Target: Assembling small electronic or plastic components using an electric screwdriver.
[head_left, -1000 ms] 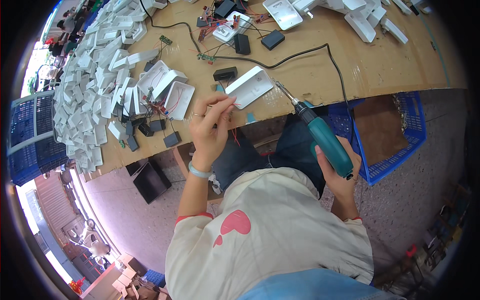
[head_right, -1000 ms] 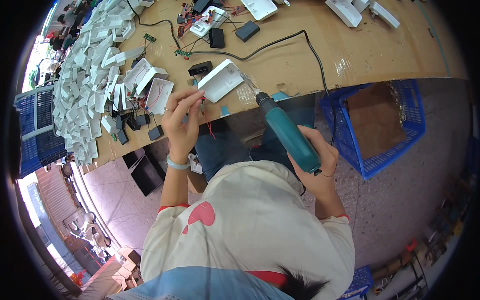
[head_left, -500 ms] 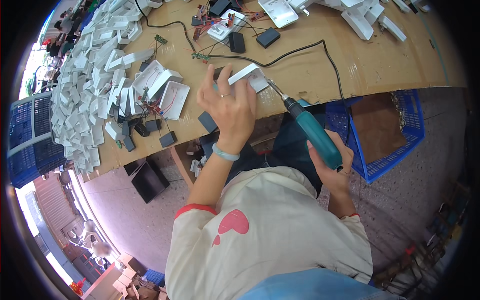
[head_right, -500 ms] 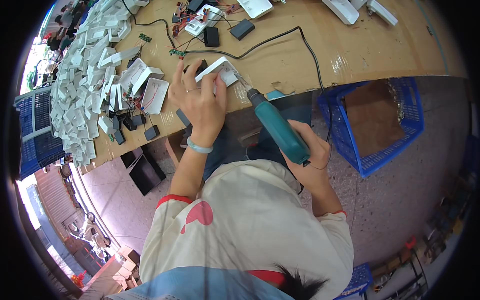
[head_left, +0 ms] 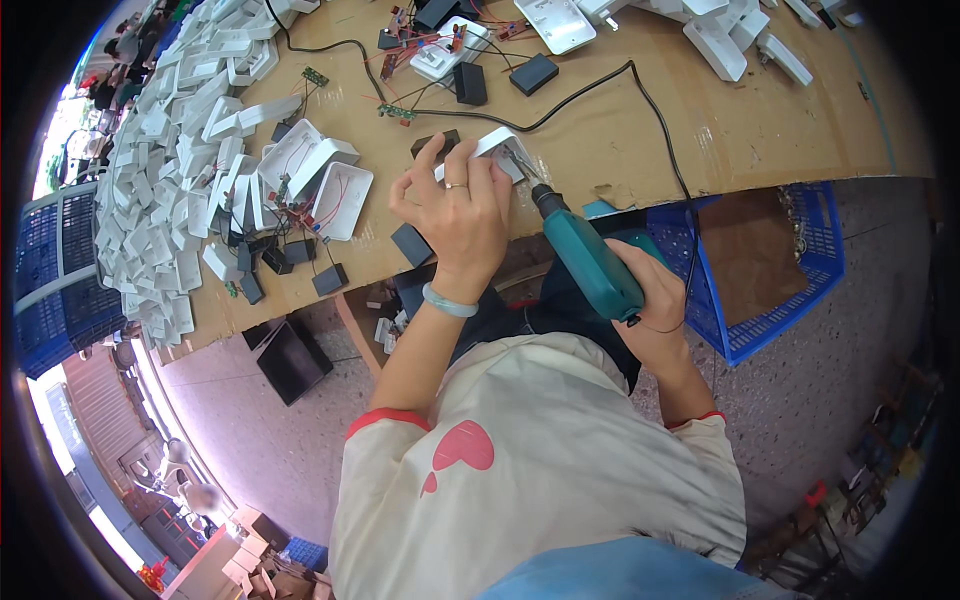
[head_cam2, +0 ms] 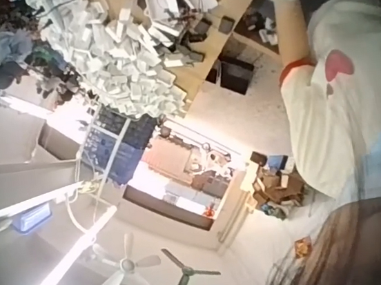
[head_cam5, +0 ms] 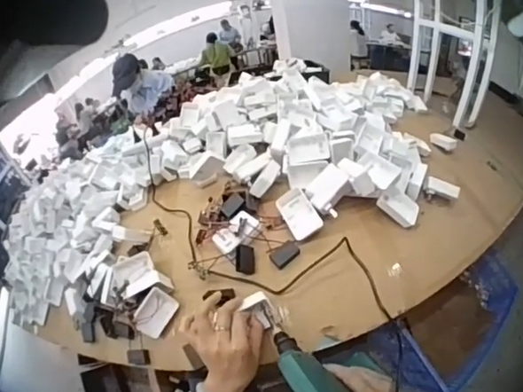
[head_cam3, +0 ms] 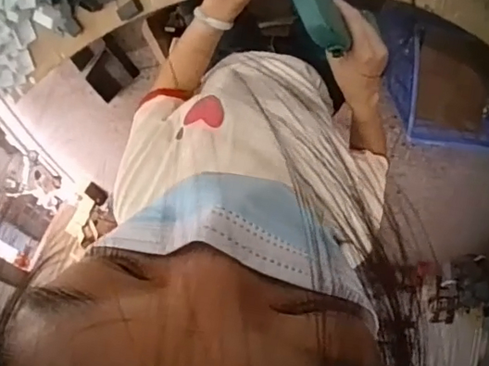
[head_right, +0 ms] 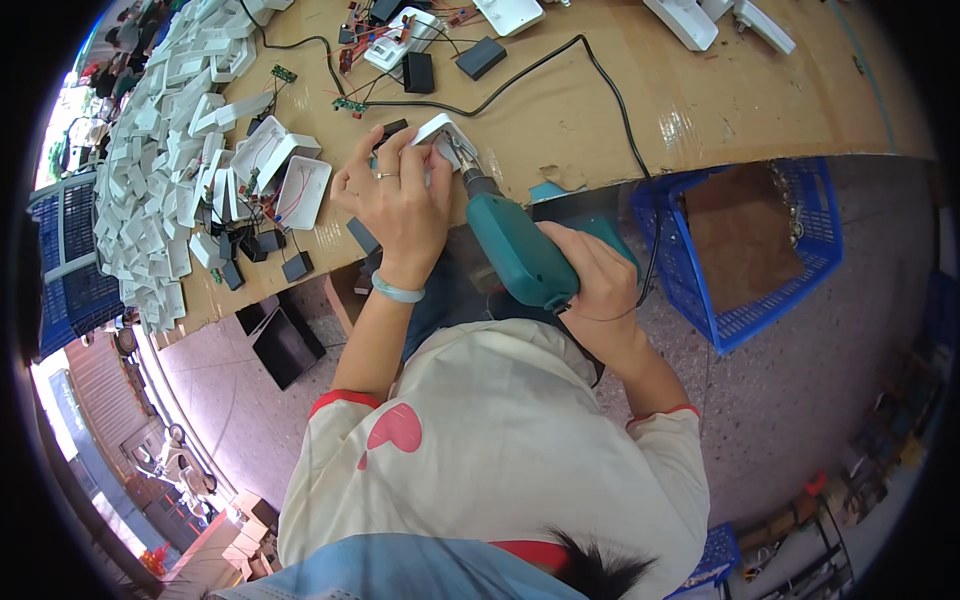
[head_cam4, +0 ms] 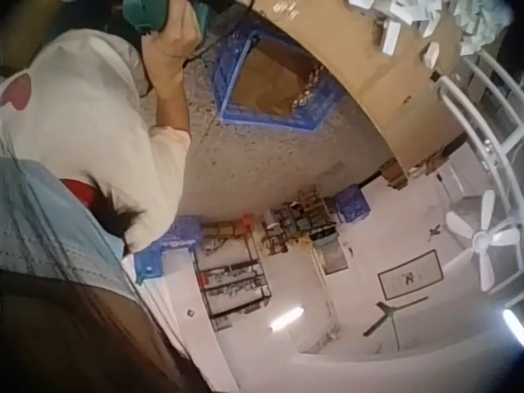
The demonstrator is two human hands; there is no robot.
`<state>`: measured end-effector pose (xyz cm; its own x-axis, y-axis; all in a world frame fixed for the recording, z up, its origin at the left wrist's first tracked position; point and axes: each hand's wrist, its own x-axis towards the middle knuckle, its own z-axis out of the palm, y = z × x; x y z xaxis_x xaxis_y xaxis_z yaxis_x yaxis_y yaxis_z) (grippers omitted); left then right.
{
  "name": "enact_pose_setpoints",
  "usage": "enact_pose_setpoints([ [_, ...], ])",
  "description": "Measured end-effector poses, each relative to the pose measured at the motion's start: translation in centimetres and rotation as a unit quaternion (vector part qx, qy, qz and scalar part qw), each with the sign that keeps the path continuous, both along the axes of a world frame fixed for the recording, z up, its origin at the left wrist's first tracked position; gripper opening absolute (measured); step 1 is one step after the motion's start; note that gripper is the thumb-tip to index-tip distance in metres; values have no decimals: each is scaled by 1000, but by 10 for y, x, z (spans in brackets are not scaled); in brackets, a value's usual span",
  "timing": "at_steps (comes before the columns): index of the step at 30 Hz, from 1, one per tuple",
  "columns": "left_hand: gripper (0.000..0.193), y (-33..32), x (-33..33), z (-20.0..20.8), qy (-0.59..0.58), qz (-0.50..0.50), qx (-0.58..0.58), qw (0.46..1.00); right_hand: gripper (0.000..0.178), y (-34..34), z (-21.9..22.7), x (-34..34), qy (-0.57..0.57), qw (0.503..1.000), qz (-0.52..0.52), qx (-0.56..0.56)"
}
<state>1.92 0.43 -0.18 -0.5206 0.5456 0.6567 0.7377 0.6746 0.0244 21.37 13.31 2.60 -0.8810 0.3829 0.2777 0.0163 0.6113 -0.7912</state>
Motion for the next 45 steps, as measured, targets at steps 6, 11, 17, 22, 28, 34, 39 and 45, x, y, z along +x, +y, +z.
enact_pose_setpoints([
  [6, 11, 1, 1, 0, -5, 3, 2, 1000, 44, 3, 1, -4, 2, 1000, 7, 0],
  [11, 11, 1, 1, -2, -1, 18, -10, 1000, 44, 4, 2, -6, -9, 1000, 8, 11],
  [17, 12, 0, 1, -2, -4, 6, -1, 1000, 44, 7, 1, -4, -57, 998, 19, 25],
  [22, 10, 1, 1, -2, 5, 20, -8, 1000, 39, 6, 6, -8, -32, 999, 16, 39],
  [28, 10, 1, 1, -4, 8, 21, -8, 1000, 39, 8, 3, -7, -54, 997, 22, 54],
  [34, 10, 1, 1, -5, 6, 25, -5, 1000, 32, 5, 6, -8, -6, 999, 8, 51],
  [39, 11, 1, 2, -4, -4, 12, 4, 1000, 34, 5, 4, -7, -10, 999, 9, 49],
  [45, 11, 1, 2, -4, -9, 11, 2, 1000, 39, 7, 2, -4, -22, 999, 10, 39],
])
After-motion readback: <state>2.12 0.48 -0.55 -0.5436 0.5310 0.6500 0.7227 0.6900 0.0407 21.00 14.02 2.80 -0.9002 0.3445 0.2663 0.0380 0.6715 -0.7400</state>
